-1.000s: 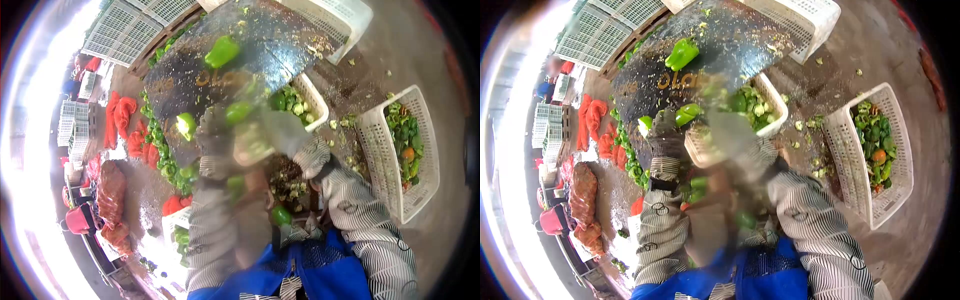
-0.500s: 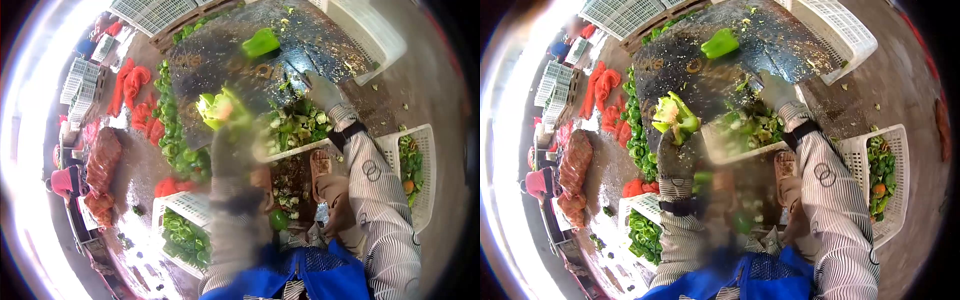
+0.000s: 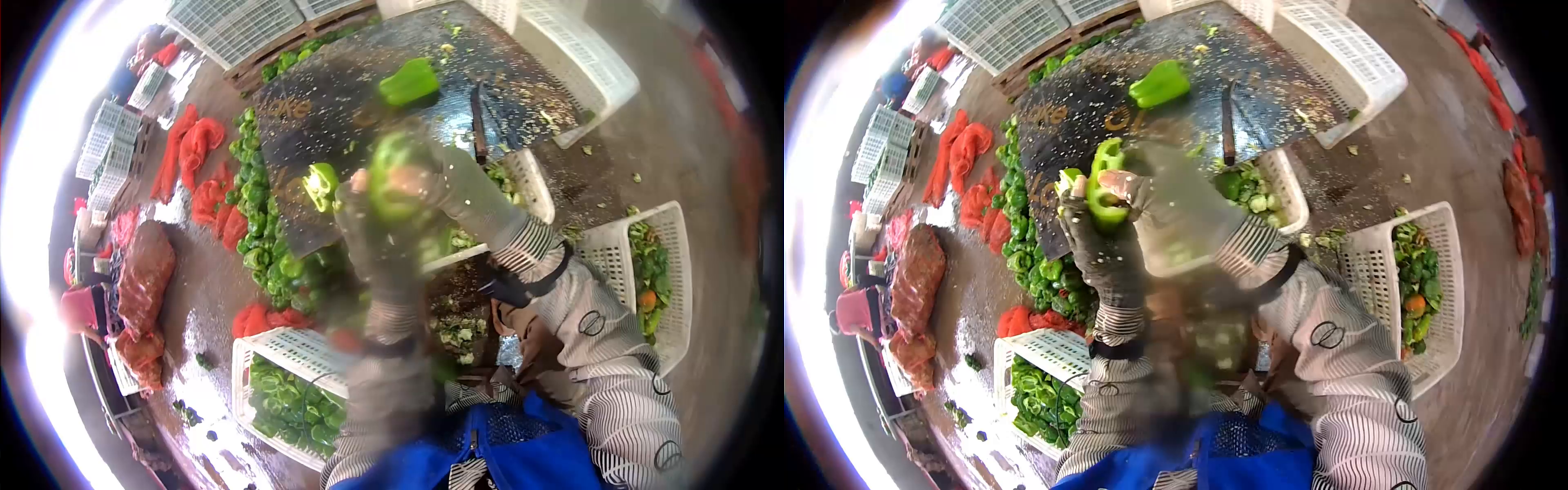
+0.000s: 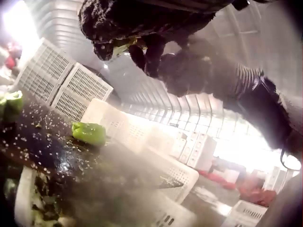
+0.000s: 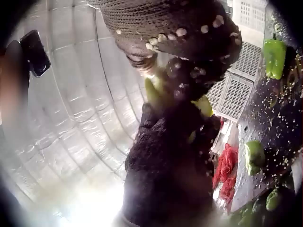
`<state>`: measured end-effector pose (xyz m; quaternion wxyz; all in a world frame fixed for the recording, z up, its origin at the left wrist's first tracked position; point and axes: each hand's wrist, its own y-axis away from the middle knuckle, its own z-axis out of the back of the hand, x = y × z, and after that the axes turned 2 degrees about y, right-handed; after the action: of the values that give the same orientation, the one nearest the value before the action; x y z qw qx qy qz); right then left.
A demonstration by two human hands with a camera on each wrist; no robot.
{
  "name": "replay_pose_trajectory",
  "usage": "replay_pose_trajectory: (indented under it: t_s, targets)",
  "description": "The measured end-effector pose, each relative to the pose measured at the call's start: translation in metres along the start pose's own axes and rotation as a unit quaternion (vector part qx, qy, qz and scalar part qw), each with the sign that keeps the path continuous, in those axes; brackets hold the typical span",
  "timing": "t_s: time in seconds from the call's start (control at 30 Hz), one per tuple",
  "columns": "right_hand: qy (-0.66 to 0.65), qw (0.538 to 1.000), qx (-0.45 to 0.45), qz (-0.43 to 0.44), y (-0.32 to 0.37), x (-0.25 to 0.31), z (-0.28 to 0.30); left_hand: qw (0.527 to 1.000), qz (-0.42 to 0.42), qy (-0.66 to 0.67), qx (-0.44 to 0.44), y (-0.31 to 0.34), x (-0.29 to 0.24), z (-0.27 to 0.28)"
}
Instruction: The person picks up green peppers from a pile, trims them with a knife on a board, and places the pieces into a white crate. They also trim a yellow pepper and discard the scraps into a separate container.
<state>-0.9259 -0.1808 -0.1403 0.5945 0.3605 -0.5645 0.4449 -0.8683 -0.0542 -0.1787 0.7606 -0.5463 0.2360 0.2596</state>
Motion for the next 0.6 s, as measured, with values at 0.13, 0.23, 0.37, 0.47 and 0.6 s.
replay_pose_trajectory:
  t_s: [0.13, 0.23, 0.37, 0.47, 0.6]
  targets:
    - [-0.240, 0.964, -0.109, 0.015, 0.032, 0.001, -0.010, 0.987, -0.131, -0.081, 0.051, 0.004, -0.027, -0.001]
    - [-0.195, 0.963, -0.187, -0.001, 0.039, -0.010, -0.009, 0.984, -0.096, -0.034, 0.145, 0.010, -0.031, -0.002]
    - [-0.109, 0.971, -0.212, 0.007, 0.049, -0.021, -0.001, 0.805, 0.352, 0.462, 0.121, 0.014, -0.029, -0.009]
    - [0.055, 0.987, -0.146, 0.047, 0.040, -0.038, 0.035, 0.629, 0.475, 0.610, 0.082, -0.001, -0.023, 0.001]
    - [0.367, 0.912, -0.167, 0.079, 0.046, -0.028, 0.039, 0.576, 0.422, 0.693, 0.101, 0.015, 0.032, -0.008]
